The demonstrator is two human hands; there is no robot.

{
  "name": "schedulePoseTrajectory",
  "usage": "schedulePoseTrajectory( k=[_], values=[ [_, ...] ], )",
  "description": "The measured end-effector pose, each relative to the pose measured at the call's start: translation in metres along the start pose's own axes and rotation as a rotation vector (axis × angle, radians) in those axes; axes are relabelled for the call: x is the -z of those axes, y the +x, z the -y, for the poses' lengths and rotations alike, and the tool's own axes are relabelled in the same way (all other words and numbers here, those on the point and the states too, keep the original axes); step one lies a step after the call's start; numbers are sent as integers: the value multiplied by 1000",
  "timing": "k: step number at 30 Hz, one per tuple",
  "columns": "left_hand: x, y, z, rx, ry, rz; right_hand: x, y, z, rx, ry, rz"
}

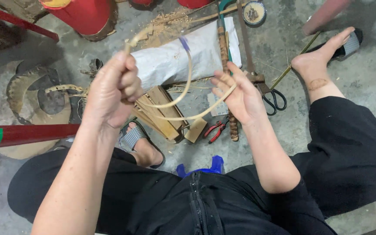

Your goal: Crafting or repairing a wooden hoop, possibly for a musical instrument, by shaving thin strips of wood with a curved blade and bending them into shape.

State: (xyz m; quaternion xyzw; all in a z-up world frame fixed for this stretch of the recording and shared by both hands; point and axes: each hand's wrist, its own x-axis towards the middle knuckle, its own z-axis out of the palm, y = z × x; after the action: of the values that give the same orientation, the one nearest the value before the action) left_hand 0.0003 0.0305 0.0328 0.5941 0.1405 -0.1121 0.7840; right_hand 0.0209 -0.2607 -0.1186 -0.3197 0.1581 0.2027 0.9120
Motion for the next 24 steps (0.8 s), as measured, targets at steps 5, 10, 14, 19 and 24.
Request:
schedulePoseTrajectory(
  k=[5, 10, 14, 19, 24],
  values=[
    [14, -1, -16, -192, -325, 30, 11, -21, 2, -123, -159, 318],
    [17, 0, -14, -222, -403, 74, 14, -23, -3, 39, -159, 385],
    [13, -1, -9, -165, -461, 59, 30, -18, -18, 220, -57, 258],
    [2, 5, 19, -44, -221, 116, 28, -12, -7, 442, 7, 267],
    [-8, 10, 43, 101, -275, 239, 22, -17, 2, 522, -29, 308]
  ],
)
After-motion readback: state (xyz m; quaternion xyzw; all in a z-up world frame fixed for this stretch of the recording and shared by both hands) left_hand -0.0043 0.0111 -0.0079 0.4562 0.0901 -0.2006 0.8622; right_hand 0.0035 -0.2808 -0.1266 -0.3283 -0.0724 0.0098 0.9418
